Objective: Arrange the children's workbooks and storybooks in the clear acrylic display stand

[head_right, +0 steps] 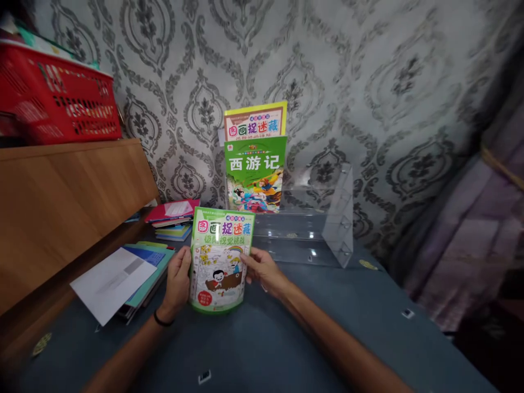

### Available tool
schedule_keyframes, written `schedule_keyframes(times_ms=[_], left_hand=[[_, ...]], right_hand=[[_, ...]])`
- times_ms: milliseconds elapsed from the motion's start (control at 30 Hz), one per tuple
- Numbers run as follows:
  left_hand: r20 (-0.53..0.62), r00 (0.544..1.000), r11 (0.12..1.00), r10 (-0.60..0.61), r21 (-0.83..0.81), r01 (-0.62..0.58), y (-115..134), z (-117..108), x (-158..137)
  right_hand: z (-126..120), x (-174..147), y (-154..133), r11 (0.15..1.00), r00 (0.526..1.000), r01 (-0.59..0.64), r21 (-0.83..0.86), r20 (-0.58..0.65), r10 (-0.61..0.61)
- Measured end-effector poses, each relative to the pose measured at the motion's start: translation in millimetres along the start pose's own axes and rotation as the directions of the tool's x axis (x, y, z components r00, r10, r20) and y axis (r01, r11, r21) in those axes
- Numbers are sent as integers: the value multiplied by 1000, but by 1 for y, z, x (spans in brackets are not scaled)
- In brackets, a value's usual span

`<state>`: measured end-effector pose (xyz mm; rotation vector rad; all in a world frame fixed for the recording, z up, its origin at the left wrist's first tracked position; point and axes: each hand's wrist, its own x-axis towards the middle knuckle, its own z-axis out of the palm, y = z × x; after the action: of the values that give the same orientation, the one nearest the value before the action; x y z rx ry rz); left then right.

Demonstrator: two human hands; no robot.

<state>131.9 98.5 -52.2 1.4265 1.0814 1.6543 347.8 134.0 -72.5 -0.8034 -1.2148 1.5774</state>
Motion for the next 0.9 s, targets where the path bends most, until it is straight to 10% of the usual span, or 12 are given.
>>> schedule_keyframes(times_ms=[333, 900], left_hand=[[-109, 993, 997, 43, -65, -50, -10, 23, 27], [-15, 998, 981, -62, -185, 58, -39, 25, 17]], right_hand=[[-9, -1, -39, 953, 979, 177, -247, -58, -197], [-24, -3, -23, 937, 992, 115, -329, -19, -128]])
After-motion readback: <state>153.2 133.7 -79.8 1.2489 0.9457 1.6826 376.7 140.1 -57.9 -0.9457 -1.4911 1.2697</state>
